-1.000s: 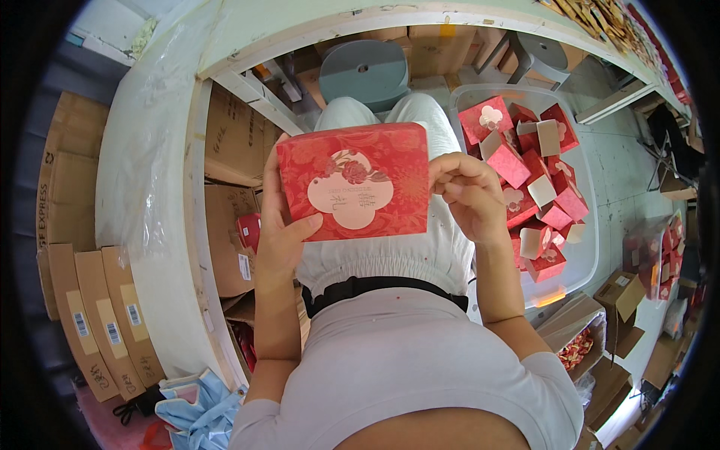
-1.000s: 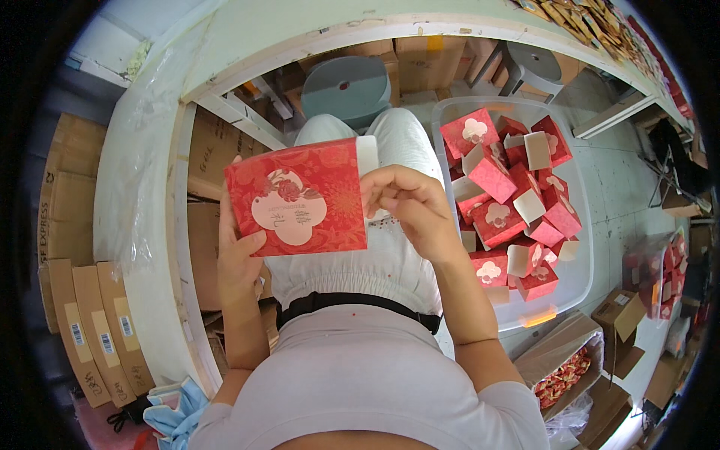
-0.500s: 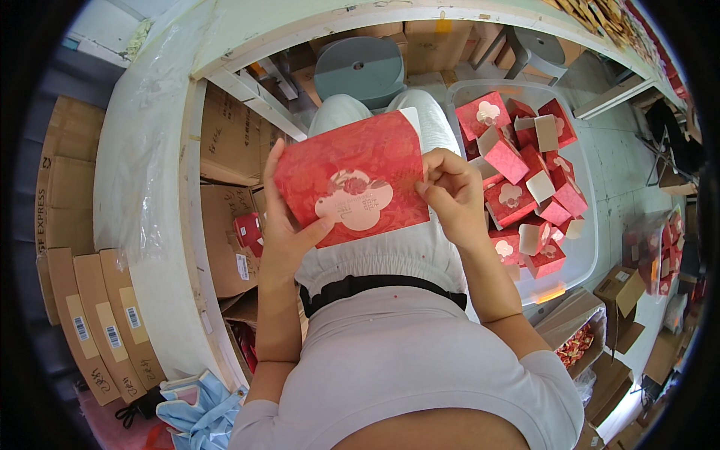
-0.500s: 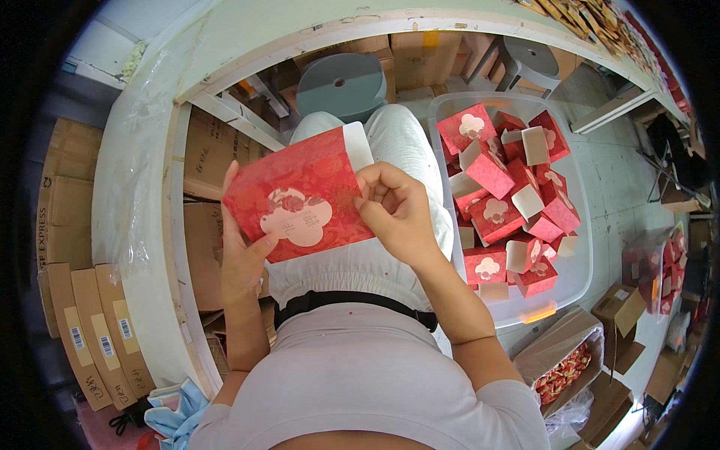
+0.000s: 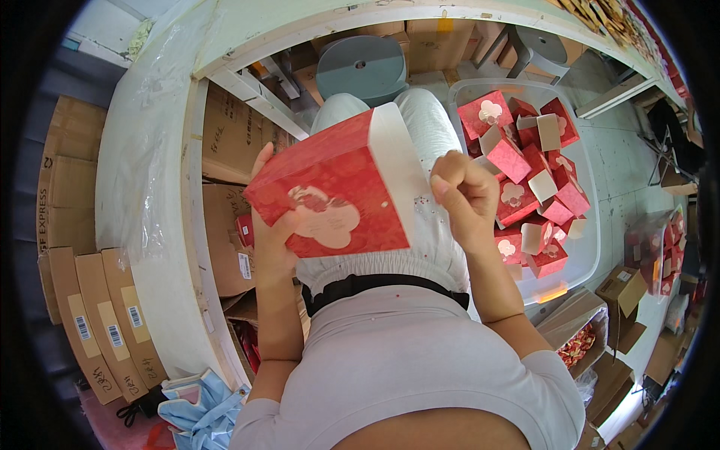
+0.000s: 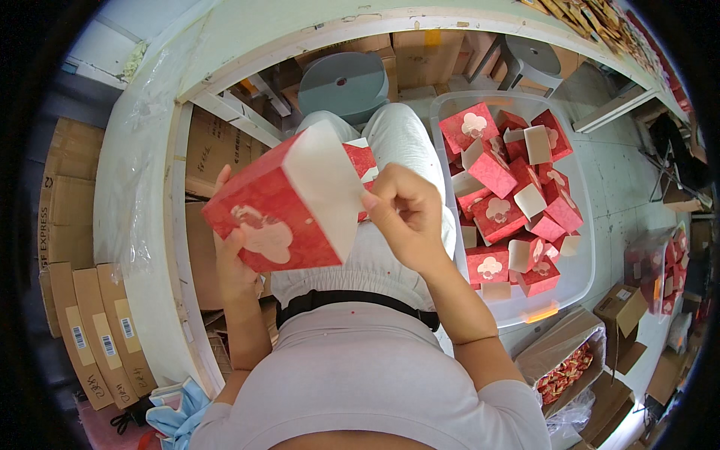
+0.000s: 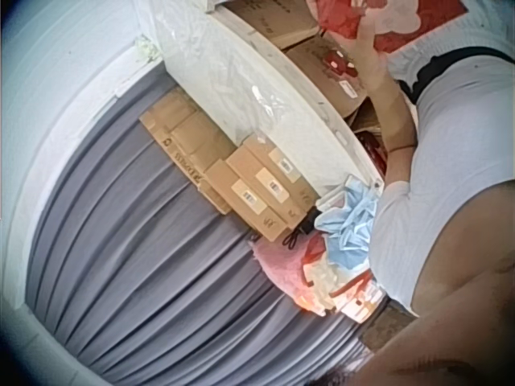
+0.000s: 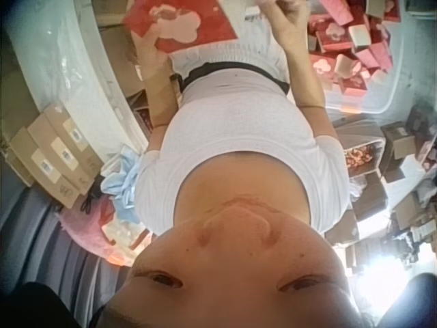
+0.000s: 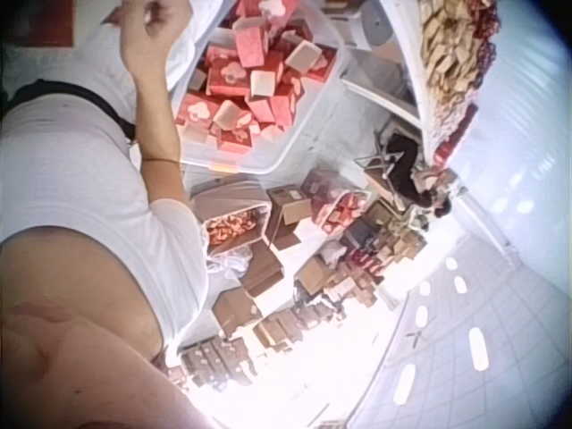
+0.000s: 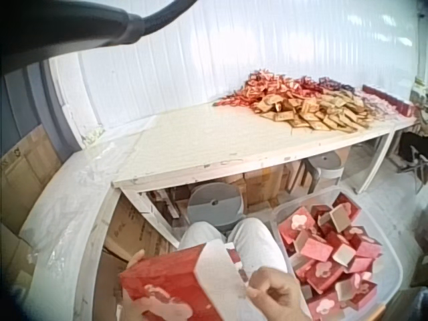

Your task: The person folds and assembles red gift boxes by hand, using their fingers to tuck in flaps and shape the cardboard.

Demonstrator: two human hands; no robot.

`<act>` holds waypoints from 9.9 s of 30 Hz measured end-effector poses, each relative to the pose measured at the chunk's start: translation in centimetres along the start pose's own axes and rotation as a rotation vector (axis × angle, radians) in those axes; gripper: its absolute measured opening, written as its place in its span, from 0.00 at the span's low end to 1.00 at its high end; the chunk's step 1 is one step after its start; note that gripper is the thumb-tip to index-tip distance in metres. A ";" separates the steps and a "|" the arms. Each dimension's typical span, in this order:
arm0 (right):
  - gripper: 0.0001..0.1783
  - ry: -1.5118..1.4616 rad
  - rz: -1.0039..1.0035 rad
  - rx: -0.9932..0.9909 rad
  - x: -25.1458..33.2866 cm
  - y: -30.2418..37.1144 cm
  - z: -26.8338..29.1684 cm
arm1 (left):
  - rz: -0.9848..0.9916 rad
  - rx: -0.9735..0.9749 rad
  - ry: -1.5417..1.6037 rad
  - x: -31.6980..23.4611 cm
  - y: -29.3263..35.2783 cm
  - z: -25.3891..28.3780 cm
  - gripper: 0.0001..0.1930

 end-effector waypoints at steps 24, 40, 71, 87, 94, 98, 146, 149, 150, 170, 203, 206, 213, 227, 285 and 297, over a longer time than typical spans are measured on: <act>0.07 0.066 -0.273 -0.141 -0.8 0.6 -1.9 | 0.057 0.098 -0.076 1.1 0.5 0.5 0.54; 0.07 0.182 -0.281 -0.100 -0.4 0.5 -1.5 | 0.040 0.105 -0.085 1.1 0.5 0.1 0.53; 0.06 0.347 -0.117 -0.153 -1.9 0.8 -1.1 | 0.050 0.036 -0.060 1.4 0.8 -0.2 0.55; 0.09 0.242 -0.157 -0.075 -2.0 0.4 -1.2 | 0.057 0.084 -0.110 1.4 0.7 0.3 0.52; 0.10 0.249 -0.145 -0.054 -1.6 0.3 -1.0 | 0.060 0.026 -0.068 1.6 0.7 -0.1 0.54; 0.09 0.302 -0.134 0.022 -1.9 0.4 -0.6 | 0.060 0.027 -0.050 1.6 0.7 0.1 0.53; 0.04 0.382 -0.090 -0.118 -2.5 0.4 -1.1 | 0.036 0.031 -0.107 2.1 0.9 2.0 0.51; 0.04 0.360 -0.080 -0.112 -2.4 0.4 -1.1 | 0.035 0.034 -0.093 2.1 0.9 2.0 0.50; 0.04 0.353 -0.073 -0.110 -2.4 0.4 -1.1 | 0.030 0.039 -0.084 2.2 1.0 2.2 0.48; 0.04 0.588 0.091 0.088 -2.6 -0.8 0.2 | -0.029 0.072 -0.356 -0.6 -0.1 0.9 0.48; 0.19 0.672 0.291 0.164 2.3 -6.0 -3.3 | -0.122 0.009 0.117 -1.6 -1.1 2.8 0.42; 0.11 0.529 0.107 0.103 2.2 -5.5 -3.6 | -0.103 0.023 0.100 -1.4 -1.2 3.3 0.42; 0.04 0.166 -0.377 0.284 -5.5 -1.8 1.4 | 0.080 0.047 -0.138 1.3 -0.9 4.3 0.40; 0.10 -0.710 -0.787 -1.213 -18.6 5.9 16.8 | -0.128 0.135 -1.113 5.5 -4.3 9.9 0.36; 0.20 0.330 0.065 0.158 2.4 -0.1 -1.3 | 0.050 0.402 -1.043 -2.8 0.1 -0.2 0.32; 0.49 -0.373 -0.309 0.148 -1.5 0.4 -3.1 | 0.029 0.160 0.026 0.3 -1.6 0.6 0.42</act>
Point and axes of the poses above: each hand's wrist, its own y-axis away from the middle knuckle, its own z-axis out of the back of the hand, x = y × z, the point moved 1 cm from there along -y, towards the middle knuckle, and after that the axes turned 12 degrees about y, right-handed, at the moved point
